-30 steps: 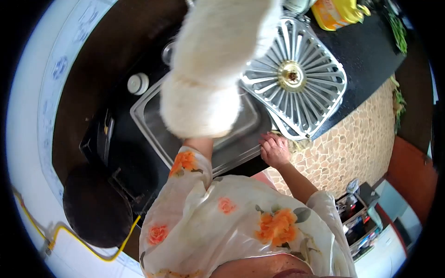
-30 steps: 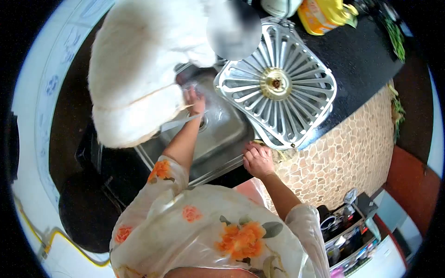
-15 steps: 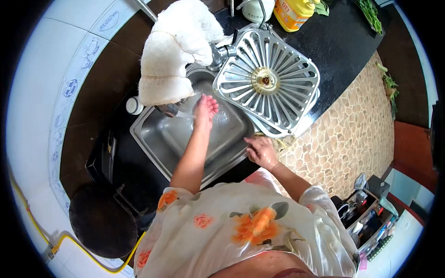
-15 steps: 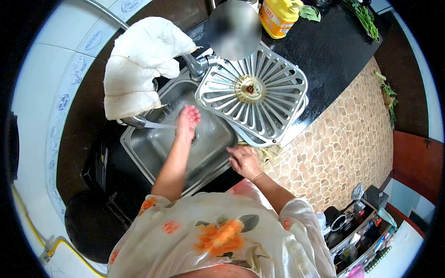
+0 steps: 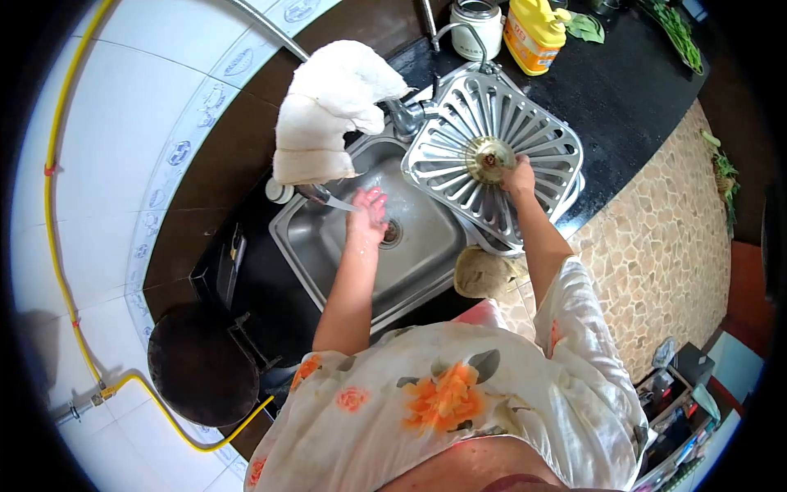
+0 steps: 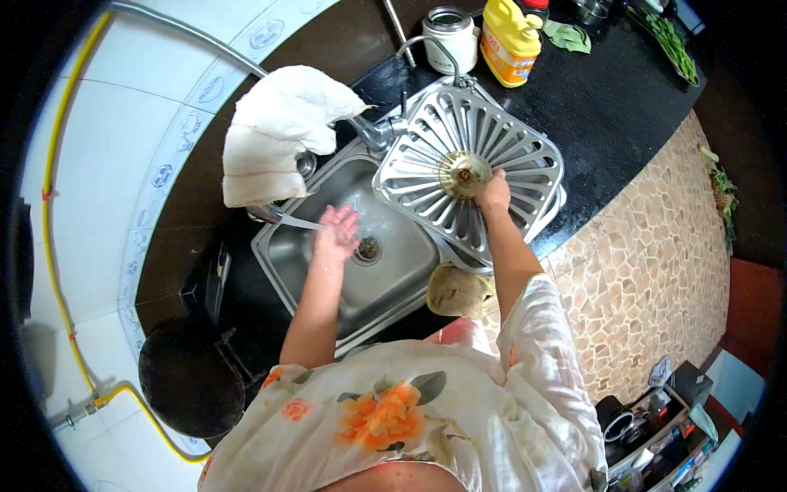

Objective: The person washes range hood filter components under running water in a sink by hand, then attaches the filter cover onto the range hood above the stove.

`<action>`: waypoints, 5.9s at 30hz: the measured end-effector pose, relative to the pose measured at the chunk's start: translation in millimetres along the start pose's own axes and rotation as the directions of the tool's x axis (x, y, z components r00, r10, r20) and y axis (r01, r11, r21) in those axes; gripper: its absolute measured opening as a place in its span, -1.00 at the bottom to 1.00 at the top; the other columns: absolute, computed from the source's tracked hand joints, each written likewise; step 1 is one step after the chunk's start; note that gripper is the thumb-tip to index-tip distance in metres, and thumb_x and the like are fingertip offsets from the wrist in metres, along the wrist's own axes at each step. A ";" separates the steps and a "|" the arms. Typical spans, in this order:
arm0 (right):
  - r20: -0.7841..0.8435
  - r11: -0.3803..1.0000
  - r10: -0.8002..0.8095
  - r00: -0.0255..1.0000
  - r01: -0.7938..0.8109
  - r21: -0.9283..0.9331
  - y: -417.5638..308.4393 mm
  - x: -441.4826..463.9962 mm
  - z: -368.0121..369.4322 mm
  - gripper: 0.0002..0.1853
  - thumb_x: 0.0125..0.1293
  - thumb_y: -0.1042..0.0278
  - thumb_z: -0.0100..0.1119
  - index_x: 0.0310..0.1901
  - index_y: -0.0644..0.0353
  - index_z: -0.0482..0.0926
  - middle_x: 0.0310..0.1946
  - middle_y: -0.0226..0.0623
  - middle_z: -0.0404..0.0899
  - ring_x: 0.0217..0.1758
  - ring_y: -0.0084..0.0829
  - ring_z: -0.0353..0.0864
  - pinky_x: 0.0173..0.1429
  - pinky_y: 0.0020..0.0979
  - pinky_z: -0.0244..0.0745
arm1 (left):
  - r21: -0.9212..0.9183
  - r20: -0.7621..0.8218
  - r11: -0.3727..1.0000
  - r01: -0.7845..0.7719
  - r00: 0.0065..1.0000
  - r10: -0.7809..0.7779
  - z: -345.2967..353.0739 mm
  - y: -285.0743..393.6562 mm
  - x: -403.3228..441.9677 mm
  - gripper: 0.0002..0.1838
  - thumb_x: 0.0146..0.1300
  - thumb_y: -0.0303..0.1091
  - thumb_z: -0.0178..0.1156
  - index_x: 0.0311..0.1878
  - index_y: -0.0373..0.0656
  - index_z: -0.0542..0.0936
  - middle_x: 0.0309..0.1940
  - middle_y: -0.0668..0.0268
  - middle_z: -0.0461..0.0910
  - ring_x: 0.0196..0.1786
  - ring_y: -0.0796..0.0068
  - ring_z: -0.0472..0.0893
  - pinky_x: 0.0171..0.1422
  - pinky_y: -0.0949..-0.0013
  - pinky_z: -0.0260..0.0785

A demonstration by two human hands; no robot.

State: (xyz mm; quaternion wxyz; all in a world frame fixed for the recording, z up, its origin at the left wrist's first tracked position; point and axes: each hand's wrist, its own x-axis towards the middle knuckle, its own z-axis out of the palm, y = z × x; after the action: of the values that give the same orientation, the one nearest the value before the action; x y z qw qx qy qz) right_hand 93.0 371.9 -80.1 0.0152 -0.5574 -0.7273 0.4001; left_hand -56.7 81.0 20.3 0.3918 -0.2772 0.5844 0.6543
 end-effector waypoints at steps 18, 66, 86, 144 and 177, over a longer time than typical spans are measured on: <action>0.534 0.852 -0.367 0.762 0.046 0.521 -107.1 -185.0 73.3 -0.66 0.23 0.53 0.05 0.07 0.34 0.40 -0.37 -0.25 0.54 -0.46 -0.50 0.58 -0.41 -0.52 0.52 | 0.056 0.369 0.980 -0.188 0.916 0.155 -52.3 -2.1 -48.8 -0.50 0.32 -0.36 -0.02 0.32 -0.05 0.16 0.00 0.13 0.48 -0.22 0.20 0.64 -0.31 0.25 0.55; 0.809 0.734 -0.064 0.584 -0.522 0.434 -162.0 -165.8 132.6 -0.39 0.32 -0.15 -0.10 0.17 0.22 0.30 -0.15 -0.07 0.54 -0.17 -0.16 0.60 -0.21 -0.10 0.54 | 0.136 0.456 0.905 -0.402 0.837 0.303 -54.1 -29.7 4.6 -0.74 0.24 -0.44 0.10 0.00 -0.22 0.52 0.13 0.21 0.43 0.14 0.20 0.46 0.18 0.24 0.33; 0.497 0.494 -0.111 0.860 -0.386 0.779 -122.3 -195.1 135.5 -0.45 0.15 0.47 0.03 0.24 0.25 0.25 -0.10 -0.14 0.46 -0.13 -0.34 0.49 -0.03 -0.39 0.44 | 0.744 0.646 -0.251 -0.619 0.573 0.504 -54.8 -52.4 0.3 -0.68 0.16 -0.34 0.11 0.01 -0.05 0.53 -0.20 0.03 0.58 -0.12 0.05 0.57 0.01 0.14 0.42; 0.298 0.917 -0.165 0.940 0.035 0.398 -6.2 -187.1 108.6 -0.80 0.26 0.50 -0.03 -0.14 0.29 0.55 -0.42 -0.50 0.43 -0.35 -0.65 0.34 -0.24 -0.55 0.29 | 0.722 0.684 -0.269 -0.638 0.597 0.421 -137.0 -131.8 153.2 -0.33 -0.11 -0.11 0.32 0.19 0.16 0.43 0.29 0.12 0.13 0.35 0.14 0.12 0.33 0.03 -0.01; 0.105 0.810 -0.518 0.849 0.446 0.381 -49.7 -173.0 16.4 -0.36 0.24 0.49 0.13 0.33 0.09 0.10 0.14 -0.08 0.38 -0.09 -0.45 0.54 -0.05 -0.46 0.47 | 0.173 0.411 0.887 -0.428 0.850 0.330 -23.0 -34.1 65.0 -0.76 0.23 -0.33 0.11 -0.05 -0.14 0.54 -0.25 0.26 0.61 -0.30 0.28 0.63 -0.29 0.29 0.52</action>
State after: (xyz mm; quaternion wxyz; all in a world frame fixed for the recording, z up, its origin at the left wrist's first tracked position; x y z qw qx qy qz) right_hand 111.0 217.4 11.9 0.1386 -0.2981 -0.7619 0.5581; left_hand -65.4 71.1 -55.4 0.3895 0.0262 0.6232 0.6777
